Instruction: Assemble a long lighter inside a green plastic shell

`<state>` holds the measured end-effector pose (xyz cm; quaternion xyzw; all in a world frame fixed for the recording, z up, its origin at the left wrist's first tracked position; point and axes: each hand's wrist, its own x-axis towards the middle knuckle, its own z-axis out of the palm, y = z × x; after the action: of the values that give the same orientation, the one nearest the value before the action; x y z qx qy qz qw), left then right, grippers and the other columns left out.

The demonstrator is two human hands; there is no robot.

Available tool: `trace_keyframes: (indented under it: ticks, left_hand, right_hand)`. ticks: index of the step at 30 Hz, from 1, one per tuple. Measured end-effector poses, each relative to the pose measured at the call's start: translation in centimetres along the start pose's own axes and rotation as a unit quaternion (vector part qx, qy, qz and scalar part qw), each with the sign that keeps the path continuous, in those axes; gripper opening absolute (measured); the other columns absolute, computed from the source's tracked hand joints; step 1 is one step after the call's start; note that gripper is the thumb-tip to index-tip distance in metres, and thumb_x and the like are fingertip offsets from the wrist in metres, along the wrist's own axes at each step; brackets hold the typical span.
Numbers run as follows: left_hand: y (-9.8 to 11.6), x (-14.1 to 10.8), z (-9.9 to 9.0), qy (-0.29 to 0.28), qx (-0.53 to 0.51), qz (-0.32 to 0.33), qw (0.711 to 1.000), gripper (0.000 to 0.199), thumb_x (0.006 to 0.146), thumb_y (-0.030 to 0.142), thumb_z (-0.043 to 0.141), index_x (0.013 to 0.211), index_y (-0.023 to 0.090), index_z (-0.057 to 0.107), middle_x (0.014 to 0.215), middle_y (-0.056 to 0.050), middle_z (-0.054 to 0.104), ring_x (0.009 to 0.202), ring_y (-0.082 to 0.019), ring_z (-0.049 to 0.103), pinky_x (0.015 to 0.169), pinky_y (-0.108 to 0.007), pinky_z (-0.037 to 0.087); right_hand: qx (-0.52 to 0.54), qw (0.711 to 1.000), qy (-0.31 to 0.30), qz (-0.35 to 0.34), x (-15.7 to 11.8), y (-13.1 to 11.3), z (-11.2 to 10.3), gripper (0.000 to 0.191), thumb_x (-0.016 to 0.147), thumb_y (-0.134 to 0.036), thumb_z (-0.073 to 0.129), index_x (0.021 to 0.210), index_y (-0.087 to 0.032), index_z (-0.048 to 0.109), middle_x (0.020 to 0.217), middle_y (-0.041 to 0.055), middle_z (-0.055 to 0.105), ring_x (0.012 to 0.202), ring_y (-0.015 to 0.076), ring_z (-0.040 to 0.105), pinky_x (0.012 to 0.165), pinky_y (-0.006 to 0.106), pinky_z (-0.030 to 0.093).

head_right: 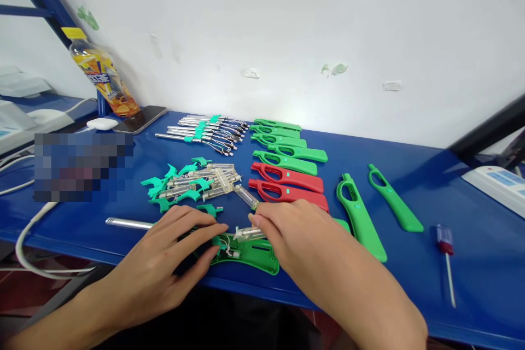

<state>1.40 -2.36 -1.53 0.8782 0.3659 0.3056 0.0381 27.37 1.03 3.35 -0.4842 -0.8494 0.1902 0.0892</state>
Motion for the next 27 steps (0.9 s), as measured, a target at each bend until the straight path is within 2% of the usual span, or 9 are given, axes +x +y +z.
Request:
trace_keyframes:
  ticks: [7,11,13,16,19,25,27]
  left_hand:
    - [0.0,-0.2,0.0,0.018,0.003,-0.003,1.000,0.026,0.106,0.015,0.059,0.131,0.018,0.064,0.117,-0.009,0.069,0.105,-0.027,0.063,0.097,-0.049,0.051]
    - [0.0,-0.1,0.0,0.035,0.006,0.001,0.999,0.026,0.105,0.014,0.060,0.130,0.016,0.065,0.116,-0.010,0.068,0.101,-0.027,0.064,0.091,-0.046,0.053]
    - [0.0,-0.1,0.0,0.033,0.003,0.000,0.999,0.024,0.104,0.014,0.060,0.127,0.017,0.066,0.114,-0.010,0.068,0.099,-0.026,0.064,0.089,-0.045,0.053]
    - [0.0,0.0,-0.1,0.022,-0.011,-0.005,1.000,0.018,0.104,0.014,0.061,0.120,0.018,0.069,0.110,-0.009,0.068,0.096,-0.025,0.062,0.086,-0.044,0.052]
    - [0.1,0.1,-0.2,0.015,-0.021,-0.007,1.000,0.016,0.104,0.013,0.060,0.116,0.019,0.070,0.107,-0.008,0.067,0.094,-0.024,0.061,0.085,-0.043,0.051]
    - [0.0,0.0,-0.2,0.011,-0.028,-0.008,1.000,0.017,0.104,0.013,0.059,0.116,0.018,0.070,0.107,-0.009,0.066,0.096,-0.024,0.059,0.087,-0.044,0.051]
    - [0.0,0.1,-0.1,0.012,-0.026,-0.008,1.000,0.017,0.105,0.013,0.059,0.117,0.018,0.070,0.107,-0.009,0.066,0.096,-0.024,0.060,0.086,-0.043,0.052]
  right_hand:
    - [-0.033,0.999,-0.002,-0.026,0.4,0.7,0.3,0.038,0.113,-0.033,0.044,0.082,-0.026,0.065,0.074,0.0001,0.069,0.067,0.0194,0.062,0.064,0.034,0.043]
    - [-0.114,0.989,0.049,-0.083,0.0,0.5,1.0,0.032,0.112,-0.023,0.040,0.098,-0.024,0.068,0.088,0.0041,0.071,0.076,0.0217,0.062,0.073,0.036,0.046]
    - [-0.128,0.986,0.051,-0.092,0.0,0.6,1.0,0.030,0.112,-0.020,0.039,0.102,-0.023,0.068,0.092,0.0047,0.071,0.077,0.0218,0.062,0.074,0.036,0.045]
    - [-0.092,0.993,0.017,-0.074,0.6,0.9,0.7,0.027,0.111,-0.024,0.045,0.097,-0.024,0.067,0.091,0.0028,0.072,0.075,0.0199,0.064,0.067,0.033,0.044]
    - [-0.061,0.997,-0.004,-0.042,1.1,1.1,0.2,0.031,0.112,-0.030,0.048,0.086,-0.024,0.064,0.085,0.0010,0.071,0.070,0.0177,0.063,0.061,0.032,0.041]
    - [-0.088,0.994,-0.004,-0.071,0.8,1.1,0.2,0.035,0.114,-0.026,0.040,0.088,-0.024,0.064,0.089,0.0034,0.071,0.073,0.0194,0.064,0.068,0.034,0.044]
    - [-0.079,0.996,-0.003,-0.050,0.8,0.9,0.3,0.036,0.114,-0.029,0.042,0.088,-0.024,0.066,0.087,0.0029,0.072,0.073,0.0201,0.064,0.067,0.034,0.044]
